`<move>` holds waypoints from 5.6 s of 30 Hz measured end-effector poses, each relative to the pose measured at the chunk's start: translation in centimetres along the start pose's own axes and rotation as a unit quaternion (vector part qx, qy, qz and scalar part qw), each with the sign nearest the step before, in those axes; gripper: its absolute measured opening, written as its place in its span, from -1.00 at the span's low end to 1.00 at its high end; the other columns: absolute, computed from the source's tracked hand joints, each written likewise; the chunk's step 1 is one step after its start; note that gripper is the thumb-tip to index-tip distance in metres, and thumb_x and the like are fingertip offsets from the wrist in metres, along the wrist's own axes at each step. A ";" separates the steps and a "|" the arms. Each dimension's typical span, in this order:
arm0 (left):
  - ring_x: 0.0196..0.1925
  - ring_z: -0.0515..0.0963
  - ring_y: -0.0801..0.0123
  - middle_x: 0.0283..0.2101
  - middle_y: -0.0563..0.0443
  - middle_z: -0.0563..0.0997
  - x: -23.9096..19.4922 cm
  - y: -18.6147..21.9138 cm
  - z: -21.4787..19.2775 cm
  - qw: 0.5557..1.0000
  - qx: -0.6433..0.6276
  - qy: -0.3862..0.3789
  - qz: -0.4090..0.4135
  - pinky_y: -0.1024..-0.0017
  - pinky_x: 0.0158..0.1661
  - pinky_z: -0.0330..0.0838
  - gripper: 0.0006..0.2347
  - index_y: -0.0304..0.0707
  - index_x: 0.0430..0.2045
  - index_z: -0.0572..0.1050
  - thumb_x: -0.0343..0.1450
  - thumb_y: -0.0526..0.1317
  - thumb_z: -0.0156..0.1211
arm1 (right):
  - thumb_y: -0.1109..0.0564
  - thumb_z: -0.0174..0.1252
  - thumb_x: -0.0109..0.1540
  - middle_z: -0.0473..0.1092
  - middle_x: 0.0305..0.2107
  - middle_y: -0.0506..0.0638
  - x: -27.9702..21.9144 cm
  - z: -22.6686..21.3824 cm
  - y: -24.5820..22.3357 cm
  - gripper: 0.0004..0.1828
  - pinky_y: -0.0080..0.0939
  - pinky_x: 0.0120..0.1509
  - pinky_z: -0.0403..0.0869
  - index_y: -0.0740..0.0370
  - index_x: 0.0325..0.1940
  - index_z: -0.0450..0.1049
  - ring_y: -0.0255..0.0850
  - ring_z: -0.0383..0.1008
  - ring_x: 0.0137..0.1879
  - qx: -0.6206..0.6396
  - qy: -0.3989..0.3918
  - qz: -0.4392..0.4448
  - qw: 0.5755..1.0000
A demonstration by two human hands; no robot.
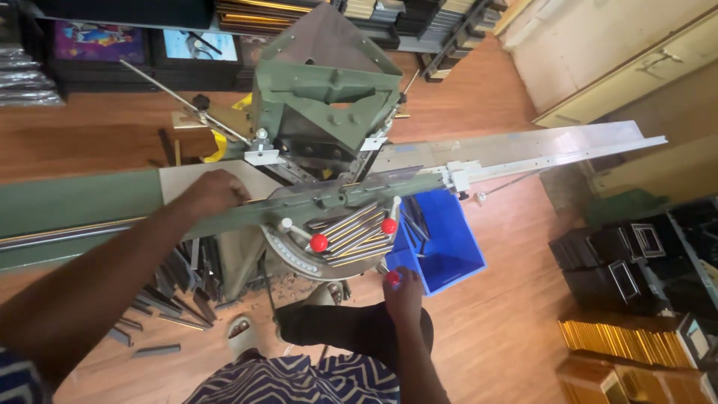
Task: Cutting frame moldings to size using a manual miter chopper machine.
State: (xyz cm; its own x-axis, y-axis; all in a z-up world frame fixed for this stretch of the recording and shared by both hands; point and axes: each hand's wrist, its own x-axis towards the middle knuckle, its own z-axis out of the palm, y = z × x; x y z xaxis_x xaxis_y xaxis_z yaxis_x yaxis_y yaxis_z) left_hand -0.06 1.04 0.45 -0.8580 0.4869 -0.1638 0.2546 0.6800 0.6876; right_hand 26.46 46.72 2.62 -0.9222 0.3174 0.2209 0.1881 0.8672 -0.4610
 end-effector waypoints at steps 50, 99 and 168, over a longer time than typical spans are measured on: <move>-0.38 0.72 0.22 -0.47 -0.06 0.72 0.7 5.1 -3.4 0.984 -0.057 -0.071 -0.155 0.28 -0.27 0.54 -0.81 -0.27 -0.55 0.67 0.20 -0.13 0.48 | 0.02 0.33 0.06 0.44 -0.58 0.18 15.9 10.2 12.0 -0.78 0.10 -0.45 0.47 0.20 -0.39 0.52 0.16 0.51 -0.50 -0.177 -0.090 -0.264 0.944; -0.14 0.60 -0.23 -0.28 -0.37 0.64 -3.2 8.6 -0.7 0.990 0.042 0.133 -0.020 -0.07 -0.05 0.44 -0.66 -0.37 -0.42 0.61 0.45 -0.01 0.10 | 0.00 0.23 0.16 0.57 -0.06 0.07 34.5 3.0 -13.7 -0.65 0.10 0.17 0.50 -0.03 0.03 0.63 0.01 0.56 0.06 -0.408 -0.529 -0.159 0.727; -0.33 0.71 0.12 -0.43 -0.07 0.69 1.7 4.4 0.0 0.990 -0.053 -0.002 -0.128 0.25 -0.23 0.56 -0.81 -0.22 -0.57 0.66 0.12 -0.13 0.50 | 0.08 0.31 0.08 0.50 -0.41 0.22 7.2 9.4 8.4 -0.74 0.22 -0.29 0.47 0.25 -0.23 0.54 0.24 0.52 -0.34 -0.153 -0.020 -0.136 0.979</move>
State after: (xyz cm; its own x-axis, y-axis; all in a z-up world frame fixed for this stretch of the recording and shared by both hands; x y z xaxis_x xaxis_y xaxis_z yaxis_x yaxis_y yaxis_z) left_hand -0.43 4.88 3.21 -0.8864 0.3081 -0.3455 -0.0203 0.7198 0.6939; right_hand 18.21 52.70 -7.71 -0.9634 0.0493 0.2635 0.0210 0.9938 -0.1090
